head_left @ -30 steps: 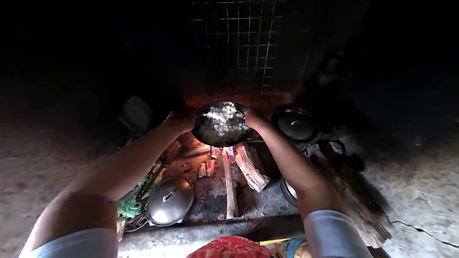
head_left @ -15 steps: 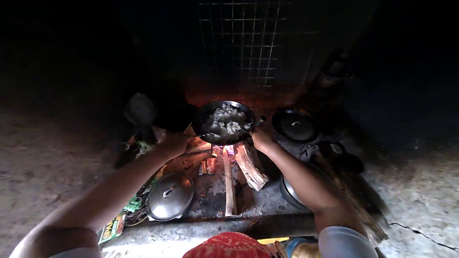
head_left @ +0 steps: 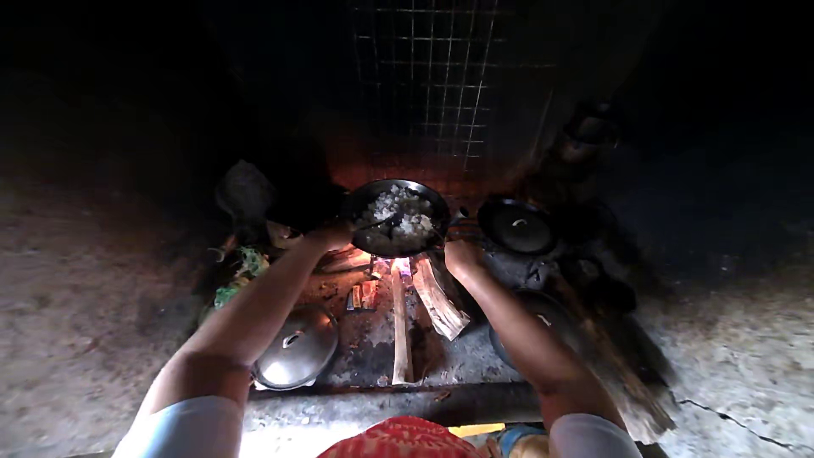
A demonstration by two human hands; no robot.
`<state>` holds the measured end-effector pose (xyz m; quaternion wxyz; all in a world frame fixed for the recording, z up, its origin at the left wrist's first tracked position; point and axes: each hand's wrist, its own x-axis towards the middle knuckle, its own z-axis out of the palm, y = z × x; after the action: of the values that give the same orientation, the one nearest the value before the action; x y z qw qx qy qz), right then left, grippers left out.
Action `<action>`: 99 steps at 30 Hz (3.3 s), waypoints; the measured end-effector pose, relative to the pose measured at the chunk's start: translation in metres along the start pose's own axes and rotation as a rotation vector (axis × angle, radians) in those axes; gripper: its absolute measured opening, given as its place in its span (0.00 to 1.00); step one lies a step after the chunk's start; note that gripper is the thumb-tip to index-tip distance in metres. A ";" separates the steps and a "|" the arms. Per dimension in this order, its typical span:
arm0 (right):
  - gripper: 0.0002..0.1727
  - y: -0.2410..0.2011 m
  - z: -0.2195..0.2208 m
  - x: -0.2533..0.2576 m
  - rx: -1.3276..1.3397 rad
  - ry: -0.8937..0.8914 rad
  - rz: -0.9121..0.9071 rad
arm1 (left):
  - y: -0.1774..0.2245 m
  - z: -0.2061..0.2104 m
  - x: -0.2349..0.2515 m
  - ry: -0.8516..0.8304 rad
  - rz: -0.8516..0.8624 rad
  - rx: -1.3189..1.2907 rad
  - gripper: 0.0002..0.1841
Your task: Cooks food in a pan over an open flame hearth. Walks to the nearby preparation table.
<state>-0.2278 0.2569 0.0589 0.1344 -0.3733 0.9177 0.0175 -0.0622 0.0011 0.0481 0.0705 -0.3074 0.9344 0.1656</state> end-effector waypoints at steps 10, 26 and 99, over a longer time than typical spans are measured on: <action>0.30 0.002 0.017 -0.010 0.131 0.074 0.049 | 0.060 0.005 0.026 0.109 -0.281 0.186 0.20; 0.22 -0.010 0.012 0.013 0.079 -0.001 0.047 | 0.031 -0.069 -0.061 0.044 -0.097 0.621 0.34; 0.27 0.006 0.038 0.011 -0.096 0.056 -0.048 | 0.002 0.064 -0.033 0.114 -0.469 0.121 0.29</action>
<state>-0.2302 0.2586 0.0194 0.0909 -0.4017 0.9100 0.0479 -0.0352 0.0431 -0.0037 0.0727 -0.5197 0.8483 0.0710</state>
